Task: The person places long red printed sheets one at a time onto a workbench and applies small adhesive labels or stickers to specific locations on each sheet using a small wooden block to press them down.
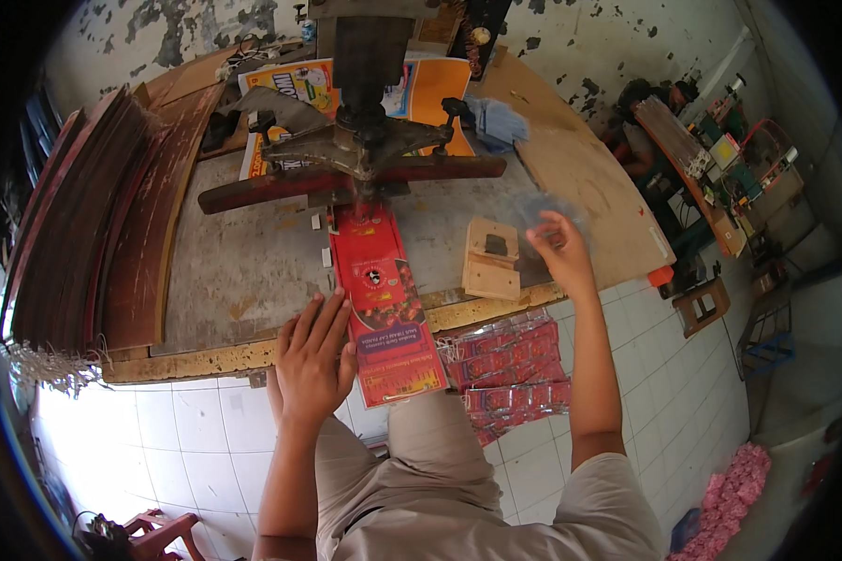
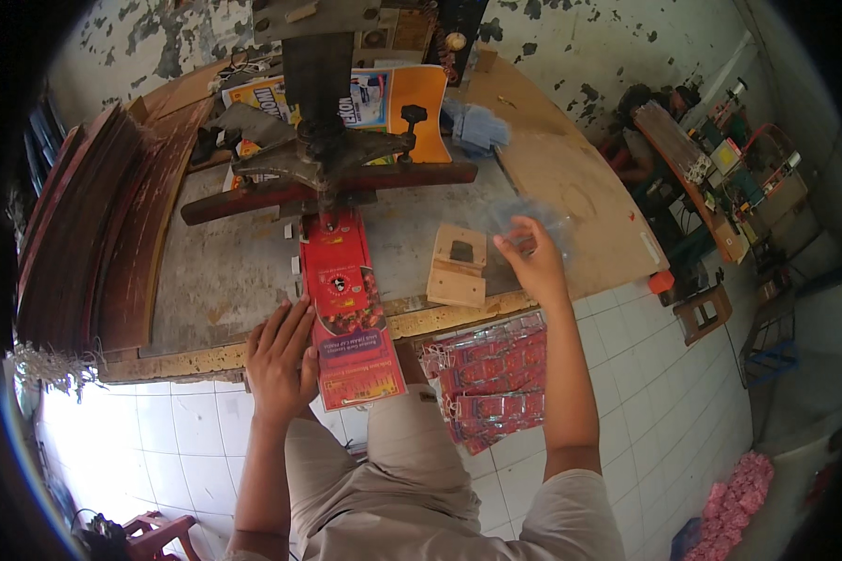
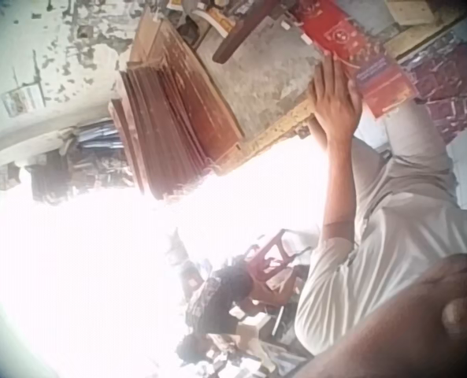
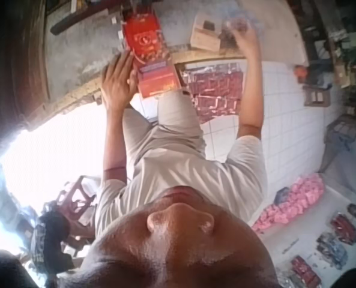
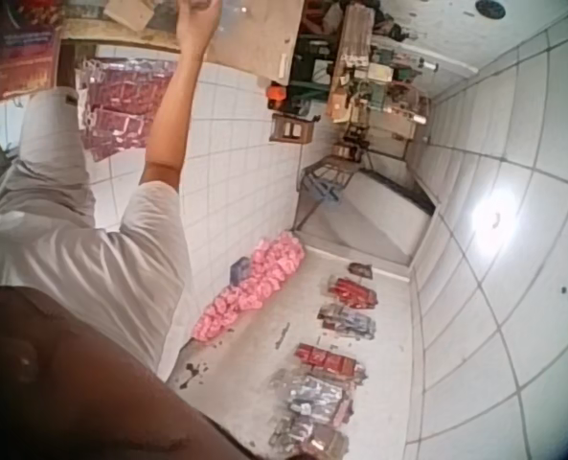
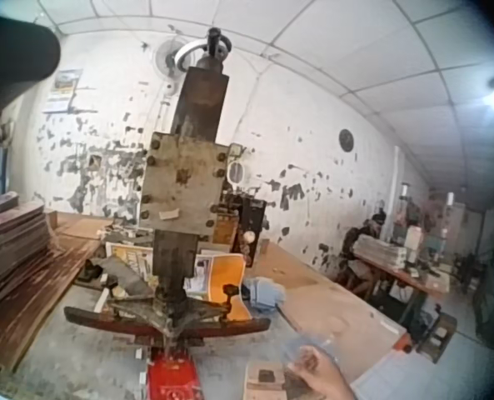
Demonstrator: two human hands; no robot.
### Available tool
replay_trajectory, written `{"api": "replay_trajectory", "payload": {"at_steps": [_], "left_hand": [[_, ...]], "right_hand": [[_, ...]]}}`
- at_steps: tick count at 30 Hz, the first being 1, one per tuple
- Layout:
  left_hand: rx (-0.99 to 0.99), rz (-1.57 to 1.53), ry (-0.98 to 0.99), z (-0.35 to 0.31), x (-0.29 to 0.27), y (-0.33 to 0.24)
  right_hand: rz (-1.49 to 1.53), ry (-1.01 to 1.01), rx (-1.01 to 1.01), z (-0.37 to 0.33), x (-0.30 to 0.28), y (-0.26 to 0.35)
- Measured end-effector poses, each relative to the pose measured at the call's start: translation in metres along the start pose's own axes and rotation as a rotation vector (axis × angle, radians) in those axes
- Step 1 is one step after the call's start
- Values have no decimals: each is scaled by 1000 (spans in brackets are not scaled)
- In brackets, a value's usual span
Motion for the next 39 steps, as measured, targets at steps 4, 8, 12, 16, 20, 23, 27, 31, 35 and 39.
{"api": "replay_trajectory", "payload": {"at_steps": [4,8,12,16,20,23,27,31,35,39], "left_hand": [[1,16,-3,1,-1,0],[11,27,-10,0,0,1],[14,24,-1,1,0,-1],[12,25,-6,1,0,-1],[4,30,-5,1,-1,-1],[1,25,-5,1,0,-2],[0,40,32,-2,1,2],[2,52,35,-2,1,3],[3,52,32,-2,1,2],[4,49,38,-1,2,2]], "right_hand": [[-238,-72,-363,-22,2,41],[-236,101,-440,-33,23,58],[-242,109,-462,-36,24,60],[-256,103,-493,-36,26,57],[-264,118,-501,-35,28,57],[-268,132,-488,-36,28,55],[-279,140,-485,-36,29,54],[-289,145,-482,-38,30,55],[-302,153,-483,-38,30,57],[-295,166,-468,-39,29,55]]}}
Point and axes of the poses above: each hand's wrist, its own z-axis towards the middle knuckle, its own x-axis out of the palm, y = z × x, the point moved 5 cm from there along z, towards the middle knuckle, and after that the axes turned 10 degrees about -z, right-handed, at the moved point
